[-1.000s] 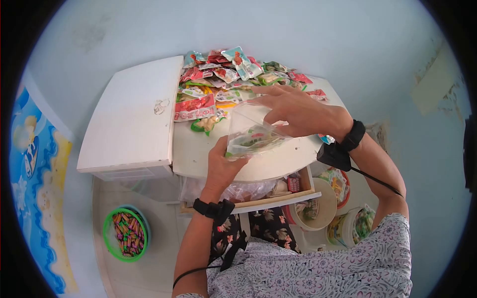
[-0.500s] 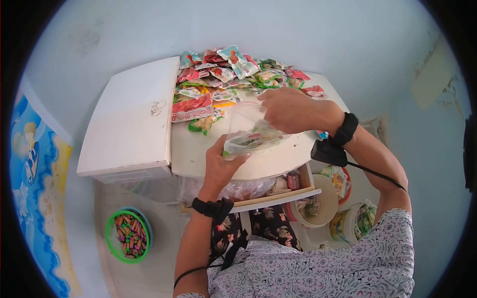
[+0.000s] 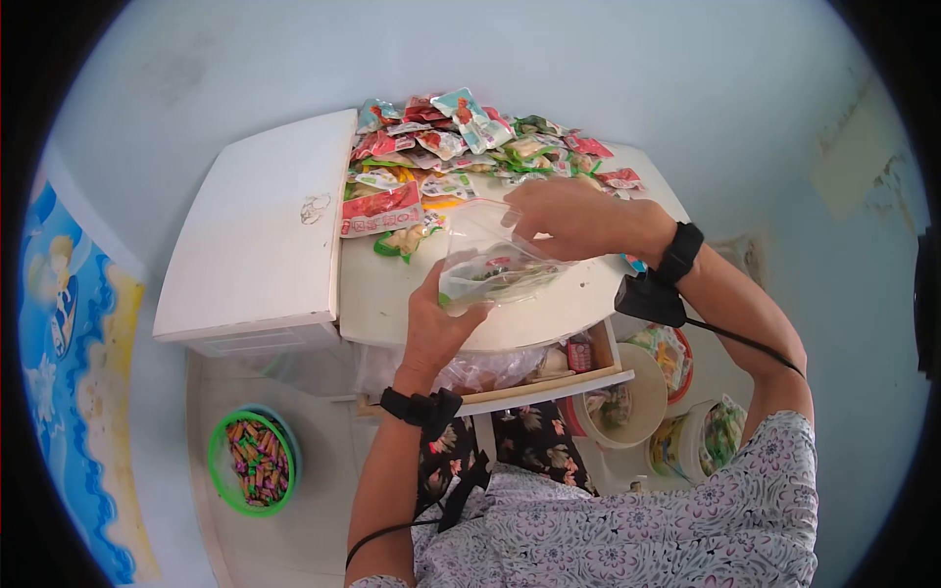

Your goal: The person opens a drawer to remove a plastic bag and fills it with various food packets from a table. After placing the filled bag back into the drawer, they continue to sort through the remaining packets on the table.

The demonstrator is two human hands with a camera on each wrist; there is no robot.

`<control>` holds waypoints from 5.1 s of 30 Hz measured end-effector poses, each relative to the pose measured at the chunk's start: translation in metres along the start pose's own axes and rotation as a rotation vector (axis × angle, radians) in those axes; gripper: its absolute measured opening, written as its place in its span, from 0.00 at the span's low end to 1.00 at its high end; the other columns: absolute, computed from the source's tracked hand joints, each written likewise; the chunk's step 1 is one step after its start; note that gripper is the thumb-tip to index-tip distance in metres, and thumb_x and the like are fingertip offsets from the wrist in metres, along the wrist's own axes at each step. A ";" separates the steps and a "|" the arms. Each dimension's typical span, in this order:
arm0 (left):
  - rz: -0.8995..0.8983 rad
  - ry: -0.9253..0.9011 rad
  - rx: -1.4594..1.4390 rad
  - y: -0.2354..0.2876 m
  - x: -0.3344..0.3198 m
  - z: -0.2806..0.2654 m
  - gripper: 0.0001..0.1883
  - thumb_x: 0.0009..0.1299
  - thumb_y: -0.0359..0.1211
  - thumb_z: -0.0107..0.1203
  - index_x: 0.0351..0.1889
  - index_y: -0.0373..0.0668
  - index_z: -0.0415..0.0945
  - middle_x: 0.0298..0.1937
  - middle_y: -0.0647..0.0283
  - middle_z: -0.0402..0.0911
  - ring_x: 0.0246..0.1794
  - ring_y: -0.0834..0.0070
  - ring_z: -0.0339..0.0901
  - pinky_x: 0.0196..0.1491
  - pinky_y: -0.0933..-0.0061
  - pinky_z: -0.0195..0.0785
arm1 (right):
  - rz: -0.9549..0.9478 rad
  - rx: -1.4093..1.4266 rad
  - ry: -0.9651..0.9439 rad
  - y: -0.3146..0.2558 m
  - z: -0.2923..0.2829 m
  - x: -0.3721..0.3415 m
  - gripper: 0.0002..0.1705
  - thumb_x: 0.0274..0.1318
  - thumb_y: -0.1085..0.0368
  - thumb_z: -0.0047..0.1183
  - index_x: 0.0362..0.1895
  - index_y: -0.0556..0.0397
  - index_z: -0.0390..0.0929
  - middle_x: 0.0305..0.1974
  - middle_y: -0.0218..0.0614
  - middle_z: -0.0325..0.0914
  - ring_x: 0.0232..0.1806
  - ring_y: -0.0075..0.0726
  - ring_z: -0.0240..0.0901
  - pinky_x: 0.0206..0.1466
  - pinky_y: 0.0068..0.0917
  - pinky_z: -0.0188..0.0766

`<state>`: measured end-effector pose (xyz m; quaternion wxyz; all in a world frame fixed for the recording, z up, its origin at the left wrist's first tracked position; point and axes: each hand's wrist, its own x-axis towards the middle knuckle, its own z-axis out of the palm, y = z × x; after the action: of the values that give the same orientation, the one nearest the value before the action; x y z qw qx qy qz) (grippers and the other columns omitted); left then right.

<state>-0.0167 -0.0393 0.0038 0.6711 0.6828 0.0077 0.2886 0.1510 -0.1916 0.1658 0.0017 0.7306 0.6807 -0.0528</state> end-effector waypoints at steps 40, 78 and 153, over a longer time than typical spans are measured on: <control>-0.005 0.043 -0.047 0.002 0.017 0.003 0.31 0.59 0.28 0.78 0.60 0.33 0.78 0.55 0.59 0.86 0.52 0.75 0.83 0.58 0.72 0.76 | -0.102 -0.389 0.832 -0.017 -0.006 -0.024 0.08 0.47 0.71 0.65 0.32 0.53 0.78 0.43 0.30 0.83 0.48 0.40 0.80 0.48 0.38 0.79; 0.056 0.104 -0.021 0.037 0.034 0.005 0.15 0.68 0.25 0.71 0.52 0.40 0.84 0.46 0.67 0.87 0.45 0.82 0.82 0.50 0.76 0.76 | 0.276 1.105 0.675 0.023 0.116 -0.031 0.17 0.61 0.69 0.70 0.53 0.56 0.83 0.40 0.27 0.85 0.42 0.19 0.77 0.44 0.25 0.72; -0.036 -0.183 0.148 0.028 0.033 -0.026 0.23 0.65 0.29 0.74 0.56 0.35 0.80 0.46 0.64 0.88 0.44 0.81 0.83 0.50 0.76 0.76 | 0.044 0.509 0.843 -0.004 0.047 -0.021 0.17 0.62 0.53 0.67 0.43 0.54 0.86 0.35 0.33 0.86 0.35 0.38 0.83 0.41 0.37 0.77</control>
<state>-0.0101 -0.0047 0.0402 0.6219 0.7537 -0.0197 0.2117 0.1418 -0.2155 0.1210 -0.4514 0.6800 0.5718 0.0828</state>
